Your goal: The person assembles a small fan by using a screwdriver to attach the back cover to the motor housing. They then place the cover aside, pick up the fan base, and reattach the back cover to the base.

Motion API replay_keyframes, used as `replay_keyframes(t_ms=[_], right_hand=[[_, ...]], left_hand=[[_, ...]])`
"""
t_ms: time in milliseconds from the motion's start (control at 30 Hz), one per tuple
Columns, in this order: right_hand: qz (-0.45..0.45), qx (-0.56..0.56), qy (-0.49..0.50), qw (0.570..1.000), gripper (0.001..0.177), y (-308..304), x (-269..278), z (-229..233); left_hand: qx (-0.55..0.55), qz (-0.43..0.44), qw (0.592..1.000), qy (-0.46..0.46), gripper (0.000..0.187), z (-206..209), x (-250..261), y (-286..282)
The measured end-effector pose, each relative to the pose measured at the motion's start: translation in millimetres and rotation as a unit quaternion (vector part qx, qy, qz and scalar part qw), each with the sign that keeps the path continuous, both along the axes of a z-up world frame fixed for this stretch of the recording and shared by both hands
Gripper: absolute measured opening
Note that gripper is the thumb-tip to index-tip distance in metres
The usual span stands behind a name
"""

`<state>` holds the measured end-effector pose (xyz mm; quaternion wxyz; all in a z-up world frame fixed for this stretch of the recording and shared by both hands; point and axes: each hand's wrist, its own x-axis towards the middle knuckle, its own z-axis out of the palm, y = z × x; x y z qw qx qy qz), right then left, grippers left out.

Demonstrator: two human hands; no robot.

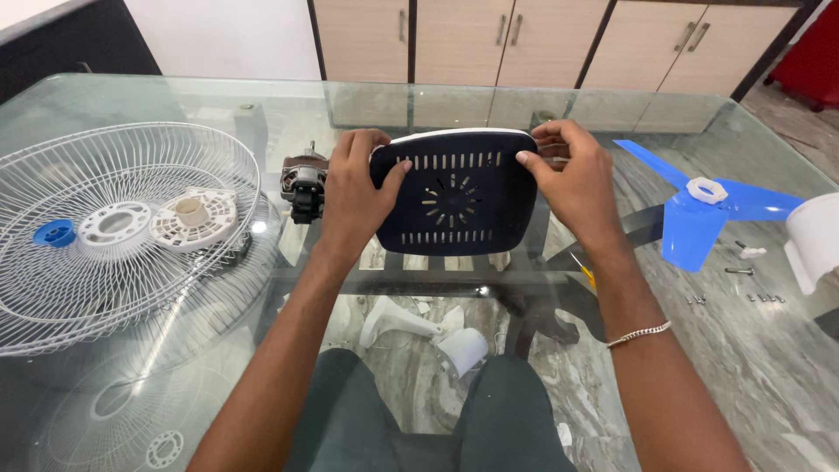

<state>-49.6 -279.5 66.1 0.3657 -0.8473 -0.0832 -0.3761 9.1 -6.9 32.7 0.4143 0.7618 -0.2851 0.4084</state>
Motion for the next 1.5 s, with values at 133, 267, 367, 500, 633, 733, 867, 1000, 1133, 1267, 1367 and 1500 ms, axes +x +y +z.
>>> replay_keyframes(t_ms=[133,267,367,500,633,733,867,1000,1133,1267,1367,1500], right_hand=[[0.001,0.006,-0.015,1.0,0.027,7.5,4.9,-3.6],[0.0,-0.01,-0.025,1.0,0.028,5.6,5.1,-3.3],[-0.007,-0.009,-0.019,1.0,0.028,6.5,5.5,-3.8],[-0.01,-0.001,-0.017,1.0,0.027,6.1,7.2,-3.7],[0.002,0.017,0.01,1.0,0.027,-3.2,5.9,-5.0],[0.005,0.015,0.038,0.999,0.026,-18.7,-0.6,-4.2],[-0.042,-0.043,0.141,0.988,0.032,-39.3,-20.9,-12.5],[-0.128,-0.111,0.335,0.927,0.047,-60.3,-51.3,-30.2],[-0.193,-0.206,0.431,0.857,0.066,-80.7,-86.3,-57.7],[-0.183,-0.183,0.467,0.846,0.058,-94.2,-98.9,-84.0],[-0.13,-0.145,0.428,0.883,0.045,-103.0,-95.5,-90.2],[-0.137,-0.084,0.368,0.916,0.035,-104.8,-85.0,-81.0]], left_hand=[[0.006,0.001,1.0,0.008,0.032,-1.3,-0.6,4.1],[0.003,0.0,1.0,0.023,0.032,0.0,1.8,3.8],[0.011,0.009,1.0,0.019,0.033,0.3,3.0,3.6],[0.01,0.01,1.0,0.01,0.032,1.4,2.7,3.4],[0.022,0.019,0.999,0.015,0.033,2.3,2.3,4.0],[0.026,0.014,0.999,0.027,0.033,3.9,3.3,5.0],[0.018,0.005,0.999,0.04,0.035,4.6,3.5,6.6],[0.02,0.011,0.999,0.034,0.036,4.7,4.2,6.2],[0.015,0.011,1.0,0.024,0.036,4.4,3.1,6.3],[0.011,0.001,0.999,0.033,0.034,5.9,0.9,4.1],[0.026,0.002,1.0,0.015,0.036,8.6,-2.0,1.7],[0.034,0.002,0.999,-0.03,0.042,15.4,-7.0,-0.8]])
